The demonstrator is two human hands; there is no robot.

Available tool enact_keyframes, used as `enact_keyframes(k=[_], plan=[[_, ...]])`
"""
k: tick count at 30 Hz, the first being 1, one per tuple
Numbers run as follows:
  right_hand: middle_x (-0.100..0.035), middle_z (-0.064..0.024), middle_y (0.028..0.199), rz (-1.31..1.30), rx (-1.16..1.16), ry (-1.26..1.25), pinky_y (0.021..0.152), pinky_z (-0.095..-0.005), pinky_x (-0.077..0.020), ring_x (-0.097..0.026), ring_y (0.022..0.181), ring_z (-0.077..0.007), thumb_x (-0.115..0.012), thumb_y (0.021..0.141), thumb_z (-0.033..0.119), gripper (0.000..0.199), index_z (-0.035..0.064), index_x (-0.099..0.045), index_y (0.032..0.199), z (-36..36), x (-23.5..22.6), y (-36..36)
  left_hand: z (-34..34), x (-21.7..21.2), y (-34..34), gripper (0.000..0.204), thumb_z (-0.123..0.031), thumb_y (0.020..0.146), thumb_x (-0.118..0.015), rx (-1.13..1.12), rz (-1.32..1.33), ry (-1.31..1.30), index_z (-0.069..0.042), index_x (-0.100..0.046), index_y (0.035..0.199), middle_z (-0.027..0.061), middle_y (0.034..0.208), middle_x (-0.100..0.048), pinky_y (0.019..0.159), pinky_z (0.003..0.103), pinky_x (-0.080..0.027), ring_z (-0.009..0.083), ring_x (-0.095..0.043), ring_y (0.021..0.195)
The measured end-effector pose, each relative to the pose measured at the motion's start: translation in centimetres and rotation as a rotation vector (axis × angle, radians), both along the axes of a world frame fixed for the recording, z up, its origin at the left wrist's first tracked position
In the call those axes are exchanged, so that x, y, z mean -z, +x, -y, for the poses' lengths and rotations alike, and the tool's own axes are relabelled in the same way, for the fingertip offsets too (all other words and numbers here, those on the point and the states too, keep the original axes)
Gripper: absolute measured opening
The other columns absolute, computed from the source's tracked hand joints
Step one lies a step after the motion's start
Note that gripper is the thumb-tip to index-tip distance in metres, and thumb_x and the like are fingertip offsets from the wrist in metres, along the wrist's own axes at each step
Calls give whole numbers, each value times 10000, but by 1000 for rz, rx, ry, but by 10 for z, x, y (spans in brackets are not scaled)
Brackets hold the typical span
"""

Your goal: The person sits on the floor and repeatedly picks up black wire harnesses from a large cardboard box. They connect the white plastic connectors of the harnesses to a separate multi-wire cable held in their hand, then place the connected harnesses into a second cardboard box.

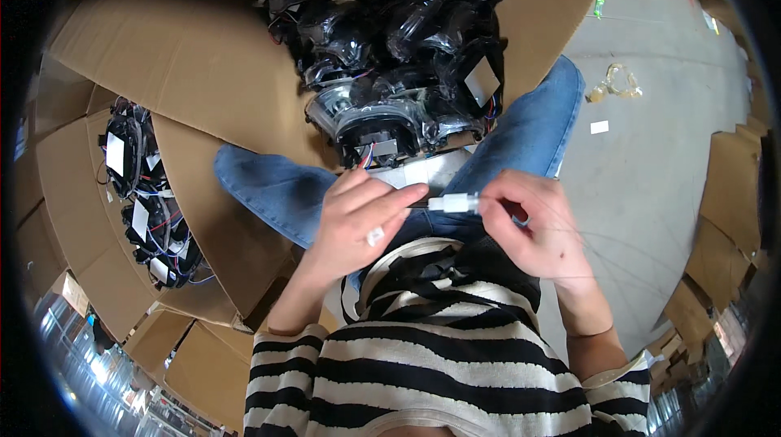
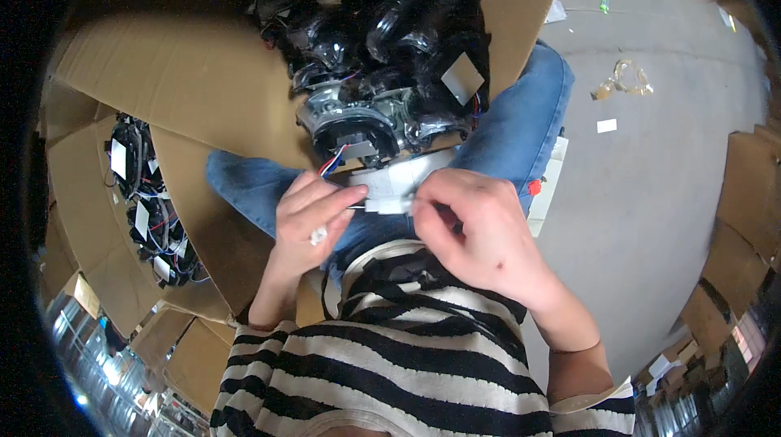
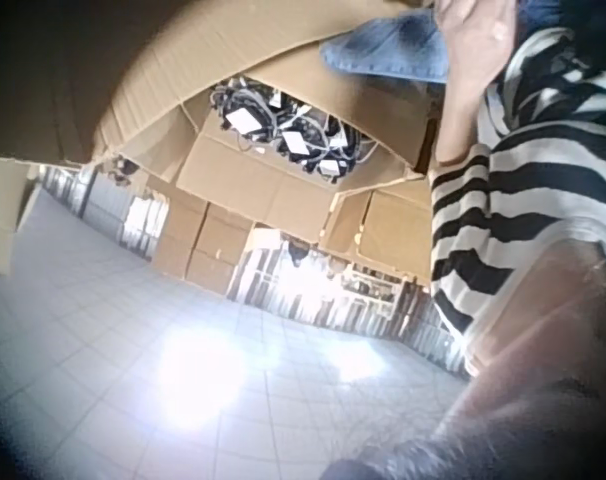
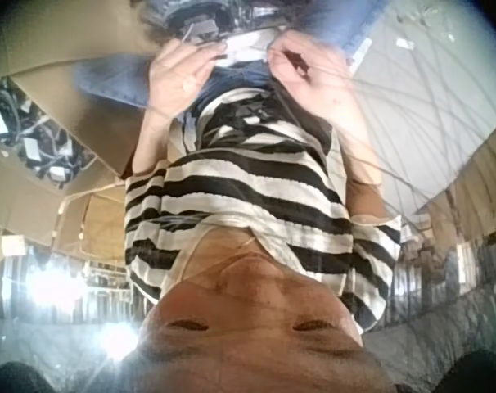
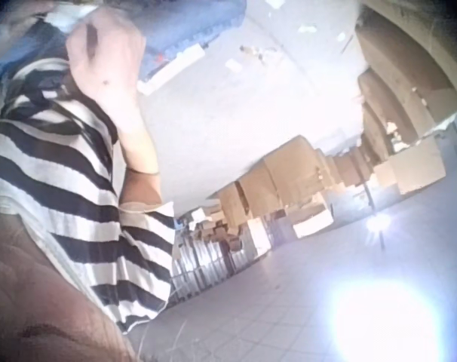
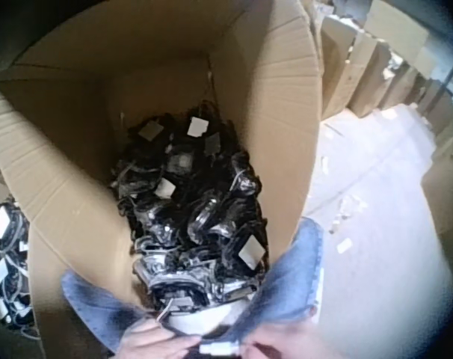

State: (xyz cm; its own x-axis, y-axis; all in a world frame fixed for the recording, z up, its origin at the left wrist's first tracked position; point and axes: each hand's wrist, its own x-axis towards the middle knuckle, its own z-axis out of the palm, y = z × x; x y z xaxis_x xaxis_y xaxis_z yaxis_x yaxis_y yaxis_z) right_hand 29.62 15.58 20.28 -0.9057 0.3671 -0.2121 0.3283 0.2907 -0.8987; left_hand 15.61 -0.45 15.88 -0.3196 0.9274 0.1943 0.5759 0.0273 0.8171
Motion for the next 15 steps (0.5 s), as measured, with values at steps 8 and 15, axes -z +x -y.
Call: enact_keyframes(k=[8, 15], plan=[[-484, -61, 580, -24, 18, -195, 448, -247, -316, -418, 477, -138, -518, 726, 23, 42, -3, -533, 696, 9, 16, 9, 17, -4, 7, 380, 63, 533, -606, -40, -117, -58, -38, -623, 899, 45, 658, -500, 512, 293, -344, 196, -437, 563], [-481, -45, 606, -50, 64, -221, 451, -229, -301, -398, 487, -103, -513, 730, 7, 29, -1, -534, 712, 4, 13, 21, 118, -57, -70, 165, -131, 746, -516, -653, -280, 159, 15, -583, 785, 89, 637, -533, 616, 334, -440, 212, -531, 635]])
